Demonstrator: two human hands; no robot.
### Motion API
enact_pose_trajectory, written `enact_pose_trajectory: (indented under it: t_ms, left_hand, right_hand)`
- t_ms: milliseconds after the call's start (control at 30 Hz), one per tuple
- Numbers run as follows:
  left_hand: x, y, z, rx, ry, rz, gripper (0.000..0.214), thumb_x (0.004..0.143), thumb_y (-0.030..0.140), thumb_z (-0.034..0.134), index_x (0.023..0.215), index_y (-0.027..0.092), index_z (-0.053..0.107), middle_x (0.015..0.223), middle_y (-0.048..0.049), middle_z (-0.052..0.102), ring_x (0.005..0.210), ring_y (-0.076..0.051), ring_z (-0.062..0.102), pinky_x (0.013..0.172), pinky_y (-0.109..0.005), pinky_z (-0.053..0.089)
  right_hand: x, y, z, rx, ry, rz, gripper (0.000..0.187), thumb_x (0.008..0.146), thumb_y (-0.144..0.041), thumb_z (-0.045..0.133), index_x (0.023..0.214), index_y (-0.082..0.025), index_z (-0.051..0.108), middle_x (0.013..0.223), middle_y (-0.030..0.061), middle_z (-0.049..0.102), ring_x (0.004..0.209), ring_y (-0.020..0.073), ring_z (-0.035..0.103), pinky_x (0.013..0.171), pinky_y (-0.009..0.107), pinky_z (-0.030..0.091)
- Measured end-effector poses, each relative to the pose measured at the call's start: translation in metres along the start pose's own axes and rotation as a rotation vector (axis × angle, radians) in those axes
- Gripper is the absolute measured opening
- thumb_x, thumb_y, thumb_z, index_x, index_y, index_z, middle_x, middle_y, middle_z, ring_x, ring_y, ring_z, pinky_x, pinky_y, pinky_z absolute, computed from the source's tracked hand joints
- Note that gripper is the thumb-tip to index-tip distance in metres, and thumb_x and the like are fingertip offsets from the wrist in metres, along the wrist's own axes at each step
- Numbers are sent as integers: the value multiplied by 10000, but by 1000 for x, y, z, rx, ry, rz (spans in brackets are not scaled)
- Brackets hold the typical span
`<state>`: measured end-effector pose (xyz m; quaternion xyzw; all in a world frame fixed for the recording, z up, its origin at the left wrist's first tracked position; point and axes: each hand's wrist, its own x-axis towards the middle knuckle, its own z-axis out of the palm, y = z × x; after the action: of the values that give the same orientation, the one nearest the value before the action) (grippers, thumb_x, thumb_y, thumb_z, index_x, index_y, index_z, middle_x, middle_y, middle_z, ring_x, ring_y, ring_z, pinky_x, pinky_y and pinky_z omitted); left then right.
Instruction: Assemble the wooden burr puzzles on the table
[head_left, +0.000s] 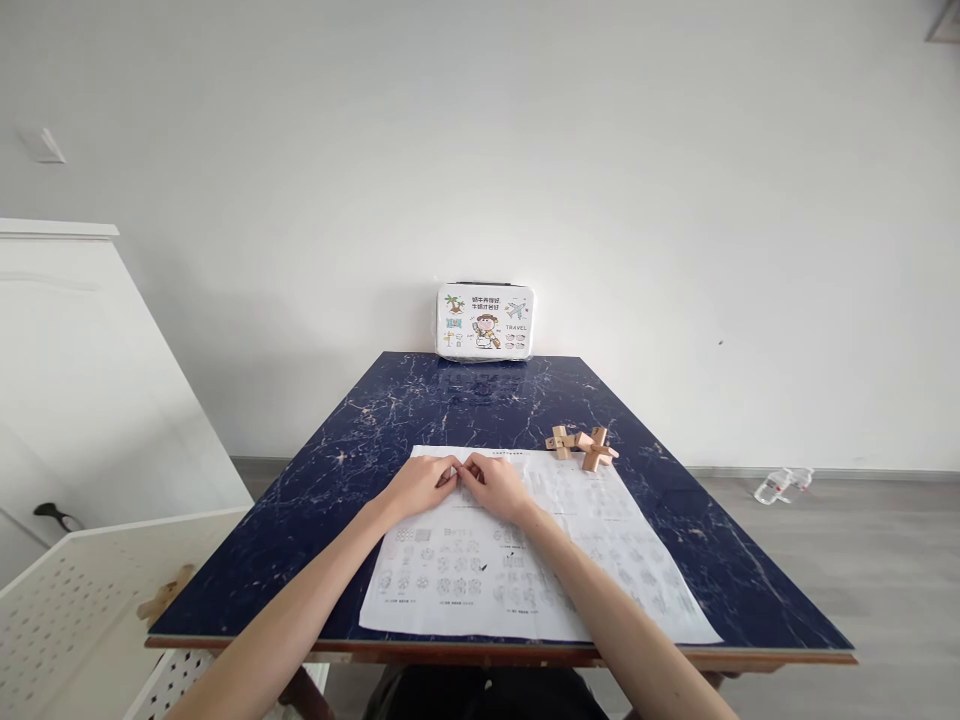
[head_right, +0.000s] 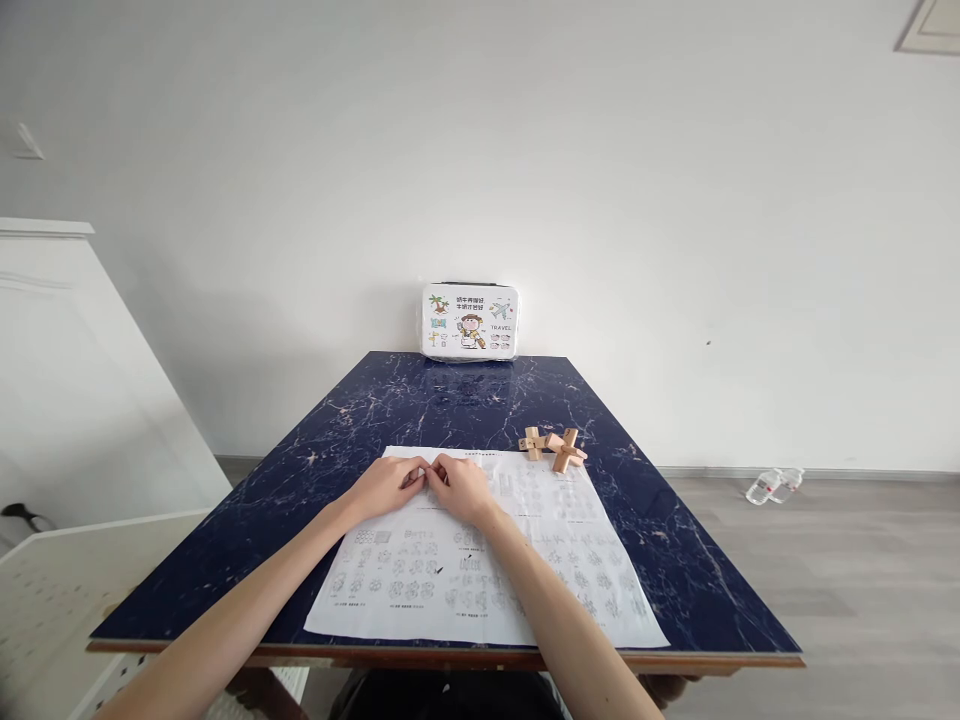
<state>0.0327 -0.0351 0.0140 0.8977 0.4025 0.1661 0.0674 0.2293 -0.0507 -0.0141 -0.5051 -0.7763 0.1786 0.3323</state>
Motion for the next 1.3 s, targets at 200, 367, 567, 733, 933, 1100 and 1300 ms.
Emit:
enact_pose_trajectory:
  t_ms: [200, 367, 567, 733, 933, 1100, 1300]
  left_hand:
    - [1, -1, 1, -12, -2, -3, 252, 996, 312, 478, 1098, 216, 688, 806, -32, 719, 739, -211, 672, 641, -272, 401]
    - [-1, 3, -2, -15, -7, -9, 266, 1003, 334, 470, 1086, 224, 698, 741, -11, 695, 666, -183, 642, 618, -258, 385]
    - [-1, 9, -7, -41, -7, -16, 294, 1006, 370, 452, 1000, 227, 709, 680, 6, 652, 614, -161, 605, 621, -252, 384]
    - [0, 9, -8, -44, 7, -9, 273, 990, 373, 475, 987, 227, 706, 673, 9, 645, 601, -154, 593, 615, -245, 385]
    - [0, 9, -8, -41, 8, -10, 262, 986, 364, 485, 990, 225, 707, 672, 8, 647, 604, -152, 600, 607, -243, 383]
    - [0, 8, -8, -44, 8, 2, 275, 995, 372, 472, 1003, 225, 704, 678, 6, 651, 604, -154, 605, 602, -249, 389]
    - [0, 7, -7, -43, 8, 11, 278, 993, 374, 469, 998, 223, 703, 674, 2, 648, 603, -156, 601, 608, -248, 389]
  right_hand:
    - [0, -4, -2, 21, 0, 6, 245, 994, -349, 525, 833, -218, 656, 788, 10, 736, 674, 152, 609, 627, 253, 368]
    - [-6, -3, -21, 280, -67, 19, 241, 975, -337, 501, 817, -208, 629, 706, -2, 712, 596, 140, 623, 622, 240, 438]
    - [-28, 34, -90, 184, 433, 79, 379, 990, -540, 460, 928, -210, 636, 760, 53, 717, 634, 186, 635, 589, 266, 435]
    - [-54, 80, -129, -60, 721, 205, 503, 992, -629, 388, 941, -199, 645, 832, 102, 739, 686, 211, 653, 659, 292, 442]
    - [-69, 108, -129, -137, 611, 360, 444, 993, -568, 397, 984, -205, 654, 568, 30, 660, 505, 203, 609, 559, 271, 376]
    - [-63, 108, -117, 210, 562, 426, 499, 937, -667, 468, 976, -201, 643, 543, 18, 667, 355, 163, 550, 469, 272, 423]
    - [-58, 118, -112, 745, 587, 483, 570, 742, -731, 674, 924, -193, 623, 722, 73, 721, 481, 171, 611, 364, 239, 346]
